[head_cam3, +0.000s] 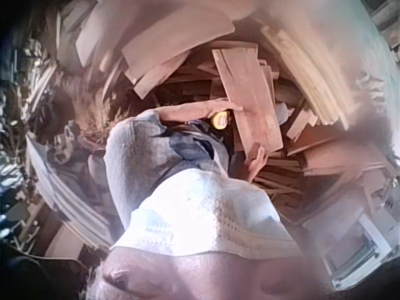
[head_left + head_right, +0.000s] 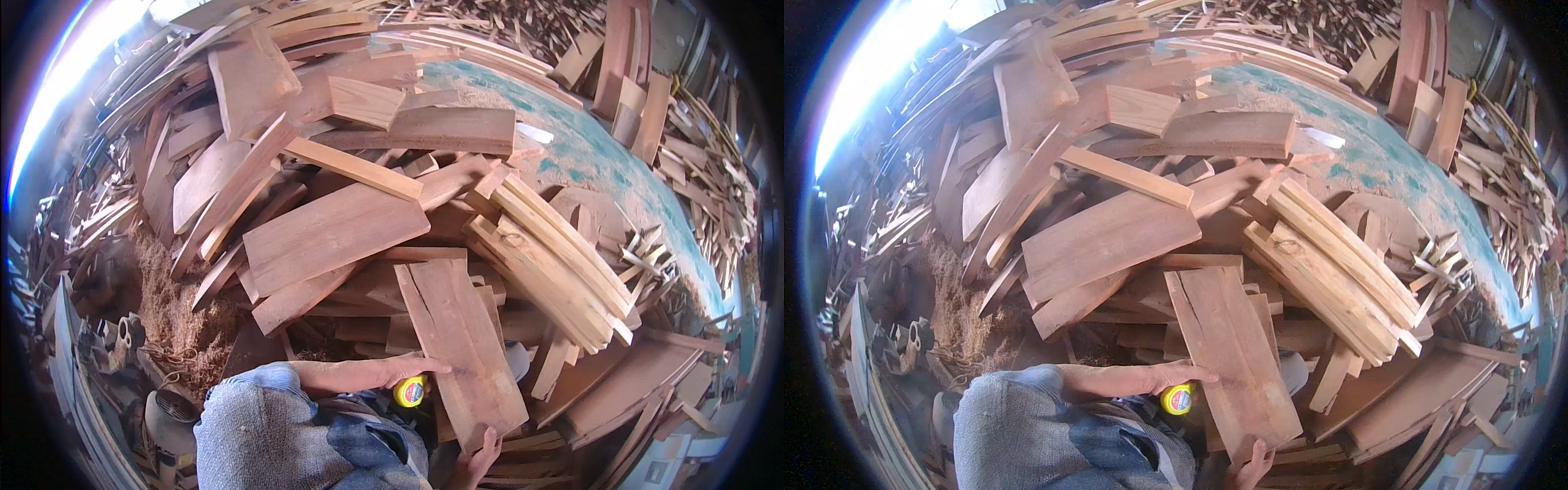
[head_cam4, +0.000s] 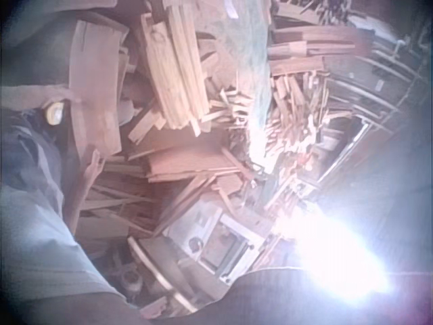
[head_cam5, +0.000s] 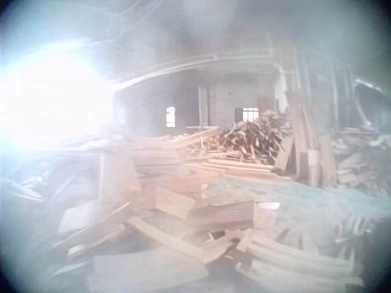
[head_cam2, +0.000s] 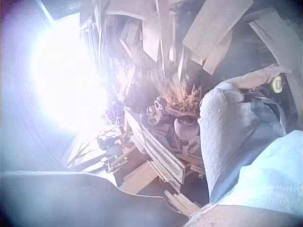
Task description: The person sorts through a pile of wood planks by hand, picking up individual pieces, measuring some with a tape measure, and stacking them.
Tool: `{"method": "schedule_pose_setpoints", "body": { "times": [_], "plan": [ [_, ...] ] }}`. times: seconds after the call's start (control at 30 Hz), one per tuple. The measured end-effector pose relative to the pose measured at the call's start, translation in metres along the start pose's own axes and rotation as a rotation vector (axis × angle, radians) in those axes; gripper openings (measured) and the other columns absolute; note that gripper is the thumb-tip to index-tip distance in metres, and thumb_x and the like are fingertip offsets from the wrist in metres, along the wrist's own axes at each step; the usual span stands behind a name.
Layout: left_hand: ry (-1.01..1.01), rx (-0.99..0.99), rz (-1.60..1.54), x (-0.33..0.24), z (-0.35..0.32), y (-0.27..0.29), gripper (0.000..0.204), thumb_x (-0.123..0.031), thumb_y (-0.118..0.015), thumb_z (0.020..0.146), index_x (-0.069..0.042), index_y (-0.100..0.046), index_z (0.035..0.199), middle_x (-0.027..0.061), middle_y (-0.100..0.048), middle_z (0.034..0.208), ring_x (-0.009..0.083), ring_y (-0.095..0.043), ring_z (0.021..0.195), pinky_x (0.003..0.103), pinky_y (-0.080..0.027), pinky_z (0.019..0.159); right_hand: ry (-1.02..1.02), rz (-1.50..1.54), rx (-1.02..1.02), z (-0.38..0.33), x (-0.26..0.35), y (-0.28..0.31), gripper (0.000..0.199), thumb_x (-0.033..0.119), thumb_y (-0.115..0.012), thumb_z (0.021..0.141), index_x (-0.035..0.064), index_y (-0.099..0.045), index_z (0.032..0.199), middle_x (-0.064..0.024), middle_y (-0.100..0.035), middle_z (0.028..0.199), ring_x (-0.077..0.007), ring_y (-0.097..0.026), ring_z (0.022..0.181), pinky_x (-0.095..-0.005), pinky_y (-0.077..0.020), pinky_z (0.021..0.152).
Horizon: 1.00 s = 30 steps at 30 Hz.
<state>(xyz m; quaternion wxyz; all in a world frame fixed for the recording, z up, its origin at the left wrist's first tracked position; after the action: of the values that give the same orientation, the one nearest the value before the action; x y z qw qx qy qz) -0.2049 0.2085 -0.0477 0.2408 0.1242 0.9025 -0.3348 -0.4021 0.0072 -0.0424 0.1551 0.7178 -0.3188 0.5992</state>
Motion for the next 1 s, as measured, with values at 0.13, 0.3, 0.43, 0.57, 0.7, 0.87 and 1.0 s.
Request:
{"method": "schedule_pose_setpoints", "body": {
  "times": [0.13, 0.3, 0.43, 0.57, 0.7, 0.87, 1.0],
  "plan": [
    [-0.082, -0.106, -0.097, 0.028, -0.041, 0.017, 0.051, -0.035, -0.079, 0.085, -0.008, -0.063, 0.127, 0.0032, -0.067, 0.104, 0.0154, -0.065, 0.072, 0.030, -0.056, 0.063, 0.705, -0.660, 0.192, -0.017, -0.028, 0.008, 0.046, 0.003, -0.069, 0.091, 0.0024, -0.051, 0.134, -0.0211, -0.054, 0.132, -0.0356, -0.056, 0.120, -0.0449, -0.0471, 0.102],
    [-0.230, -0.048, -0.014, 0.020, -0.042, -0.002, 0.047, -0.036, -0.079, 0.084, -0.008, -0.063, 0.117, 0.0045, -0.067, 0.096, 0.0152, -0.064, 0.066, 0.029, -0.055, 0.059, 0.668, -0.726, 0.112, -0.023, -0.047, 0.051, 0.043, 0.024, -0.067, 0.095, -0.0005, -0.056, 0.128, -0.0203, -0.057, 0.126, -0.0382, -0.056, 0.117, -0.0499, -0.0470, 0.100],
    [-0.336, 0.072, 0.018, -0.003, -0.039, -0.025, 0.044, -0.028, -0.080, 0.082, -0.003, -0.062, 0.113, 0.0056, -0.066, 0.093, 0.0165, -0.065, 0.066, 0.031, -0.056, 0.063, 0.374, -0.618, 0.074, -0.016, 0.002, 0.064, 0.049, 0.038, -0.063, 0.096, -0.0034, -0.062, 0.122, -0.0225, -0.059, 0.127, -0.0456, -0.054, 0.116, -0.0550, -0.0446, 0.101],
    [-0.569, 0.044, -0.249, -0.026, -0.095, -0.031, 0.036, -0.021, -0.079, 0.085, -0.001, -0.062, 0.110, 0.0093, -0.067, 0.084, 0.0196, -0.067, 0.064, 0.036, -0.060, 0.065, 0.575, -0.189, 0.242, 0.022, 0.088, 0.007, 0.058, 0.031, -0.063, 0.100, 0.0004, -0.042, 0.144, -0.0189, -0.050, 0.139, -0.0352, -0.054, 0.124, -0.0473, -0.0472, 0.103],
    [-0.763, 0.209, -0.307, -0.094, -0.104, -0.045, 0.044, -0.034, -0.078, 0.085, -0.001, -0.062, 0.108, 0.0083, -0.067, 0.077, 0.0208, -0.068, 0.064, 0.038, -0.061, 0.069, 0.367, 0.367, 0.480, 0.052, 0.163, -0.061, 0.072, 0.046, -0.060, 0.098, -0.0018, -0.038, 0.147, -0.0170, -0.053, 0.137, -0.0332, -0.057, 0.120, -0.0466, -0.0518, 0.095],
    [-1.013, 0.016, -0.506, -0.143, -0.131, 0.003, 0.046, -0.040, -0.076, 0.084, -0.003, -0.065, 0.110, 0.0127, -0.073, 0.087, 0.0268, -0.072, 0.070, 0.047, -0.064, 0.074, 0.229, 0.206, 0.664, 0.061, 0.176, -0.134, 0.075, 0.039, -0.069, 0.093, -0.0022, -0.038, 0.148, -0.0182, -0.059, 0.133, -0.0279, -0.062, 0.114, -0.0419, -0.0568, 0.087],
    [-1.229, -0.113, -0.553, -0.194, -0.183, 0.050, 0.028, -0.042, -0.068, 0.093, -0.019, -0.060, 0.079, 0.0101, -0.068, 0.070, 0.0361, -0.070, 0.077, 0.053, -0.061, 0.072, -0.036, 0.219, 0.415, 0.112, 0.107, -0.084, 0.050, 0.021, -0.069, 0.094, 0.0012, -0.053, 0.137, -0.0156, -0.064, 0.118, -0.0266, -0.065, 0.101, -0.0396, -0.0573, 0.079]
  ]
}}
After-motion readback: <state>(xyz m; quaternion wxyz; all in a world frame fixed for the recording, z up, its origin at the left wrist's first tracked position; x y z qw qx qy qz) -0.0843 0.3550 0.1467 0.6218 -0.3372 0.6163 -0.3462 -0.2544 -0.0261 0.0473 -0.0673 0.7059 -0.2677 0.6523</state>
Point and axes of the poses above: each hand's wrist, its own z-axis towards the middle knuckle, its own y-axis out of the back of the hand, x = y × z, the point moved 4 cm from there along z, towards the middle knuckle
